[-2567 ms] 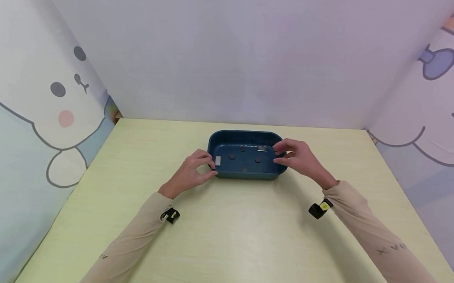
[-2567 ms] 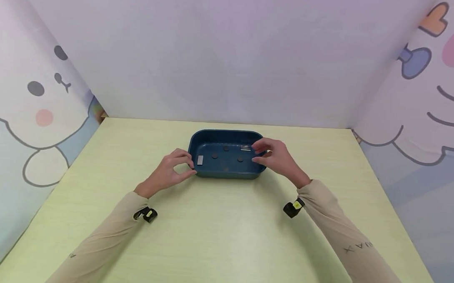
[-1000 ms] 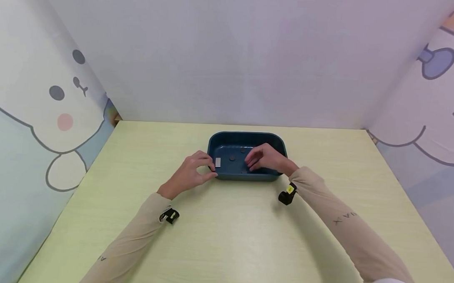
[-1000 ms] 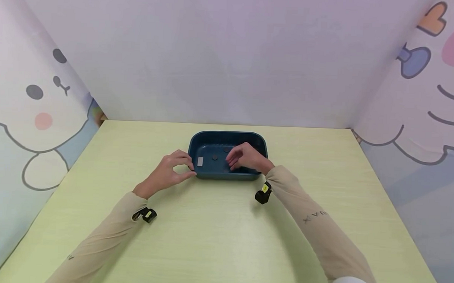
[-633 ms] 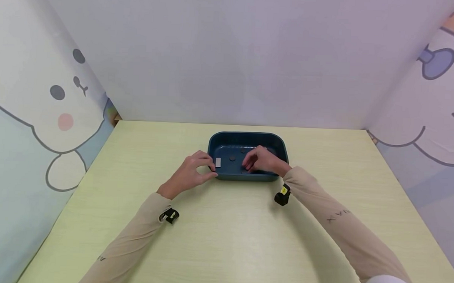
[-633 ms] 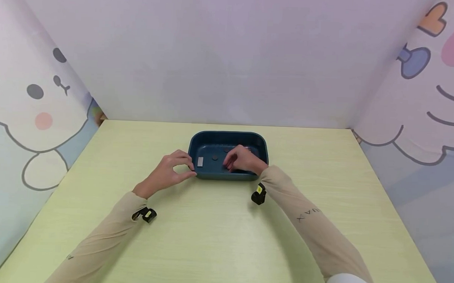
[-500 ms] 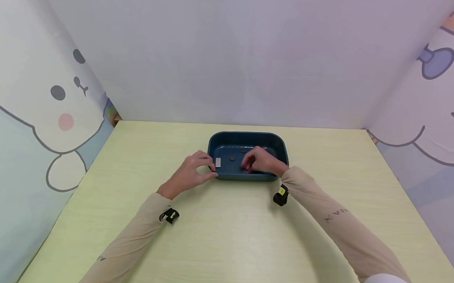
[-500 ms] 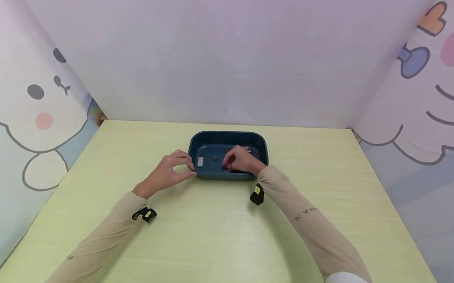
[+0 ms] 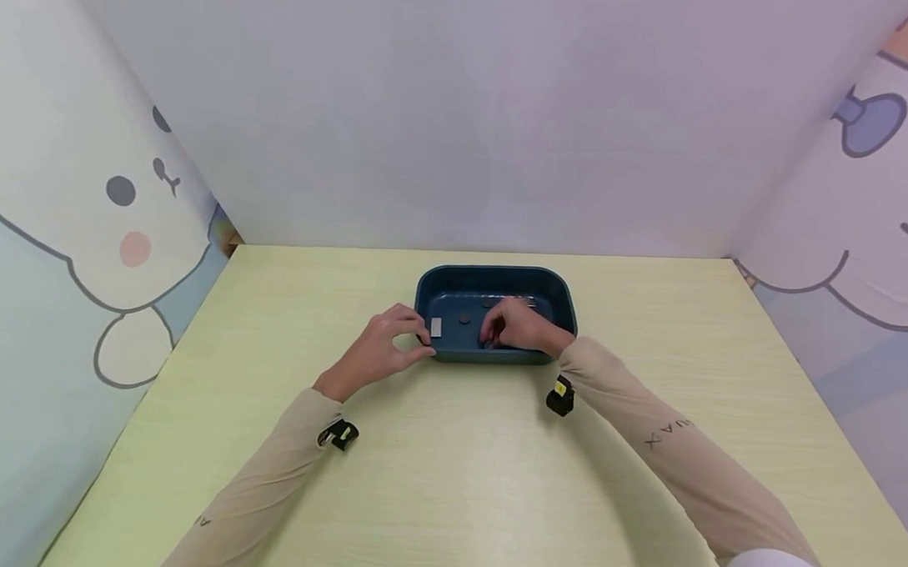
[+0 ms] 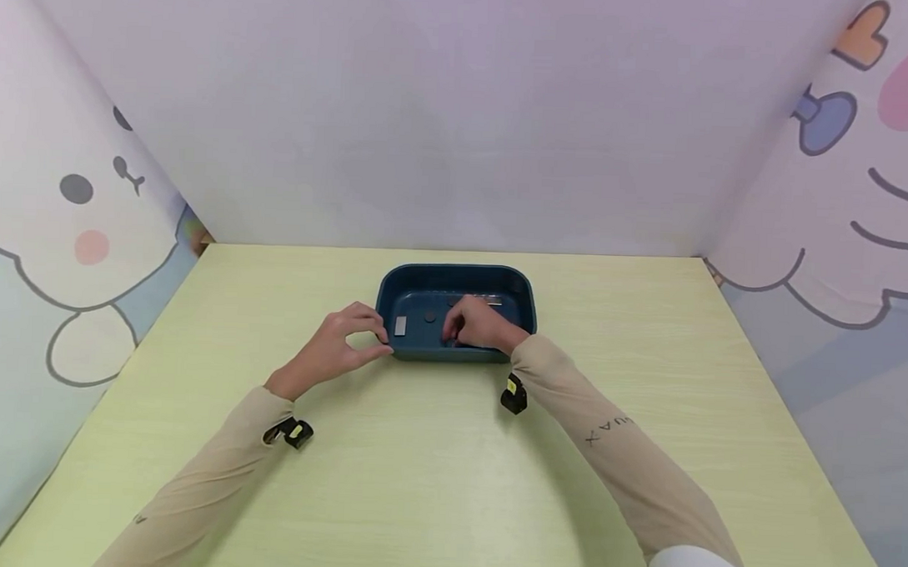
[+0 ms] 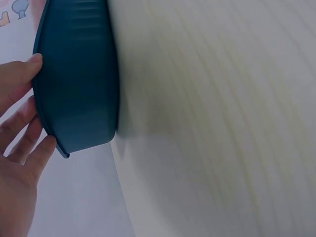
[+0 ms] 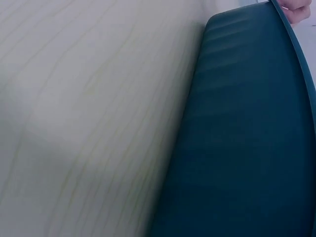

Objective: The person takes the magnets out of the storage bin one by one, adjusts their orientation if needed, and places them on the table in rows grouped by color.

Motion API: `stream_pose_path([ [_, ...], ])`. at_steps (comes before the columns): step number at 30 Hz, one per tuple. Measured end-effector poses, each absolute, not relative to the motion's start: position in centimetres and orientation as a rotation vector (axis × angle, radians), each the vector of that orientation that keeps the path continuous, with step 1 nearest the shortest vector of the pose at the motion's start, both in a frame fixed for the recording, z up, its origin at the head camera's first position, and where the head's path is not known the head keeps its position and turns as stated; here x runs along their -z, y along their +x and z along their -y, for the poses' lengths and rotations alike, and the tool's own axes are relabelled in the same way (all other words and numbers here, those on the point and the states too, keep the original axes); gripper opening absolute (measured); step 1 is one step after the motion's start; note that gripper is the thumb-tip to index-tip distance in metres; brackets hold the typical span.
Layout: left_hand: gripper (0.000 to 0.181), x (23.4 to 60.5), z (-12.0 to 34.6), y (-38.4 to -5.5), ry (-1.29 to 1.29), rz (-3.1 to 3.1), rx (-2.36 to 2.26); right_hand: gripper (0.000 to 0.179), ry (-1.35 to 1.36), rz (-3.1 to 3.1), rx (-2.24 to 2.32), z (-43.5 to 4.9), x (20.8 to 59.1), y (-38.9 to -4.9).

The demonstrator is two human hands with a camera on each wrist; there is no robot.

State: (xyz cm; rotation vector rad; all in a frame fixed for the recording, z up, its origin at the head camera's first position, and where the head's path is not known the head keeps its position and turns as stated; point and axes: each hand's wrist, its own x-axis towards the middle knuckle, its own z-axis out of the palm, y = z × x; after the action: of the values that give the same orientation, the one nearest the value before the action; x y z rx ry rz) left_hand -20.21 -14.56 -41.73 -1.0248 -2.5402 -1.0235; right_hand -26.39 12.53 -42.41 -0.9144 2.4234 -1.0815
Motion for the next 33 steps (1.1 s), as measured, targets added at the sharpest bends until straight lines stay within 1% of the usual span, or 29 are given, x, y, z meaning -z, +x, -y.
stream_pose_path([
  [4, 0.01, 41.8, 14.7, -20.2, -1.022, 2.536, 1.018, 0.033, -0.918, -2.424, 1.056, -12.4, 42.3, -26.4],
  [12, 0.009, 41.9, 14.7, -20.5, -1.041, 2.523, 1.01, 0.031, -0.879, -2.42, 0.958, -12.3, 41.8, -26.7],
  [19, 0.01, 42.1, 14.8, -20.6, -1.036, 2.533, 1.011, 0.031, -0.902, -2.419, 0.951, -12.4, 42.0, -26.8],
  [23, 0.01, 42.2, 14.7, -20.7, -1.032, 2.541, 1.023, 0.027, -0.862, -2.417, 1.008, -12.6, 42.5, -26.9],
  [29, 0.01, 42.4, 14.8, -20.7, -1.018, 2.569, 1.017, 0.016, -0.75, -2.337, 1.2, -13.0, 42.5, -27.0],
  [33, 0.01, 42.6, 14.8, -20.8, -1.015, 2.561, 1.013, 0.013, -0.703, -2.246, 1.327, -13.3, 42.2, -26.8],
])
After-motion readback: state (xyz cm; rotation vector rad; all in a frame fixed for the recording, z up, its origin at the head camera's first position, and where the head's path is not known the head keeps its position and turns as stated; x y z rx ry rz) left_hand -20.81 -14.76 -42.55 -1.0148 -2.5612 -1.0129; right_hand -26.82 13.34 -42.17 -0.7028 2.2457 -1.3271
